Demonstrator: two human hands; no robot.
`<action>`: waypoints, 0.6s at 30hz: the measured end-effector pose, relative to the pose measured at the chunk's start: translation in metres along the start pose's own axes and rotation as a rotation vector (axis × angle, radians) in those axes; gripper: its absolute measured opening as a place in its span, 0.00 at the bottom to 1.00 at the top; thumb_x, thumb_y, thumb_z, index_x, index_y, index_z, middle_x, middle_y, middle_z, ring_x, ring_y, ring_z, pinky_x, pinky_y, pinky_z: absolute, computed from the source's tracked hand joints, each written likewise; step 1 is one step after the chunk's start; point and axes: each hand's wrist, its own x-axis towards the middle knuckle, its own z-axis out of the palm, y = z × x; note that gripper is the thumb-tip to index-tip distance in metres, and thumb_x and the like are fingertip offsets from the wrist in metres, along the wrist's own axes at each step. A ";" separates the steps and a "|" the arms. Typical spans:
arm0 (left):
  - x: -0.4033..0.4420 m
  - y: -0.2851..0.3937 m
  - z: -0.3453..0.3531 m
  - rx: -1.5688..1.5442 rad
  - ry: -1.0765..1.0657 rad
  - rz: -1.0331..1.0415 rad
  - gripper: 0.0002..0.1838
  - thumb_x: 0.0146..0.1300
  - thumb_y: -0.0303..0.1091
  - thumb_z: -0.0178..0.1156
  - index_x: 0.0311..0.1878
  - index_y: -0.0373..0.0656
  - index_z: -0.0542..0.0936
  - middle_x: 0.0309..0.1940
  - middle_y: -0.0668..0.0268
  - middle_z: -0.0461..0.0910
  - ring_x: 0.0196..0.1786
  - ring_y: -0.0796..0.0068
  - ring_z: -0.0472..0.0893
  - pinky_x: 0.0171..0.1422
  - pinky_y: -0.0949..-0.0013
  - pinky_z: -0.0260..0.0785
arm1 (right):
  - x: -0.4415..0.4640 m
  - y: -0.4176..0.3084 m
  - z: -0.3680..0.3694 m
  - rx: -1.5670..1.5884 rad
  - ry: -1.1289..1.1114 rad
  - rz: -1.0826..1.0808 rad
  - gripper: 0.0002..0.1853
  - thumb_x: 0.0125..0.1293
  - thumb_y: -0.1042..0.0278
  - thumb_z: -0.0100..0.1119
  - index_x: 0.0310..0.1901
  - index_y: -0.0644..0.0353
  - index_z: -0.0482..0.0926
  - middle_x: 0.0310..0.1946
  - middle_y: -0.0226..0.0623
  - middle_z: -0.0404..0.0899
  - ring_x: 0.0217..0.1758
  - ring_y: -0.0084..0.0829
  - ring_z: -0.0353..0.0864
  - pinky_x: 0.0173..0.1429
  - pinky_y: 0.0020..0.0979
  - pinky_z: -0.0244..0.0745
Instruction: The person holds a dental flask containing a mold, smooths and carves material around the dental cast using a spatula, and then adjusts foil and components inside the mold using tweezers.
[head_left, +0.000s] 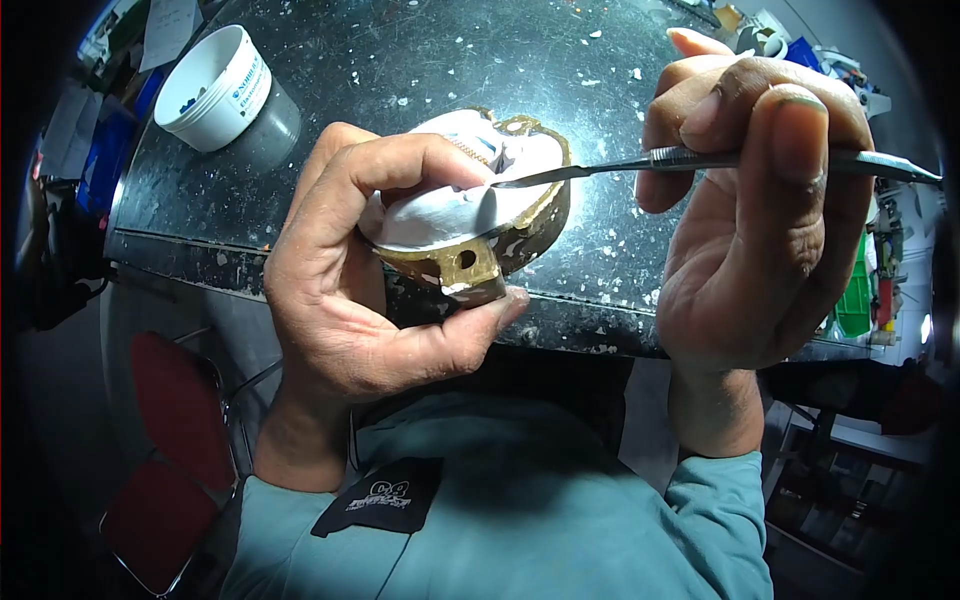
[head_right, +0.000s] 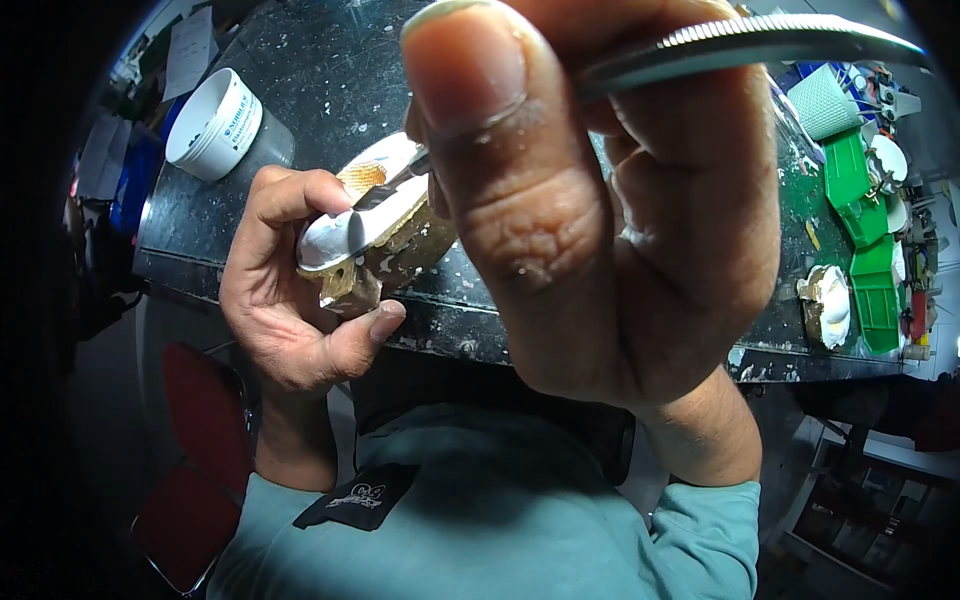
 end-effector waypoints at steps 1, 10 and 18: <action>0.000 0.000 0.000 -0.003 0.002 -0.004 0.34 0.41 0.34 0.80 0.53 0.33 0.77 0.47 0.65 0.70 0.51 0.77 0.73 0.63 0.74 0.65 | 0.000 0.000 0.000 0.006 0.004 0.005 0.16 0.84 0.61 0.37 0.48 0.64 0.73 0.29 0.39 0.76 0.21 0.24 0.72 0.65 0.47 0.74; 0.000 0.002 0.000 -0.003 0.000 -0.012 0.34 0.41 0.33 0.79 0.53 0.33 0.77 0.47 0.65 0.70 0.50 0.77 0.73 0.63 0.74 0.66 | 0.001 0.000 -0.003 0.009 -0.025 0.017 0.16 0.83 0.62 0.35 0.48 0.64 0.73 0.29 0.40 0.76 0.21 0.25 0.72 0.66 0.48 0.73; 0.000 0.002 0.001 -0.013 0.011 -0.010 0.34 0.40 0.33 0.78 0.53 0.33 0.77 0.47 0.65 0.70 0.51 0.77 0.73 0.63 0.74 0.65 | 0.001 0.001 -0.004 0.029 -0.041 0.011 0.17 0.83 0.62 0.34 0.48 0.65 0.73 0.29 0.40 0.76 0.22 0.26 0.74 0.66 0.49 0.72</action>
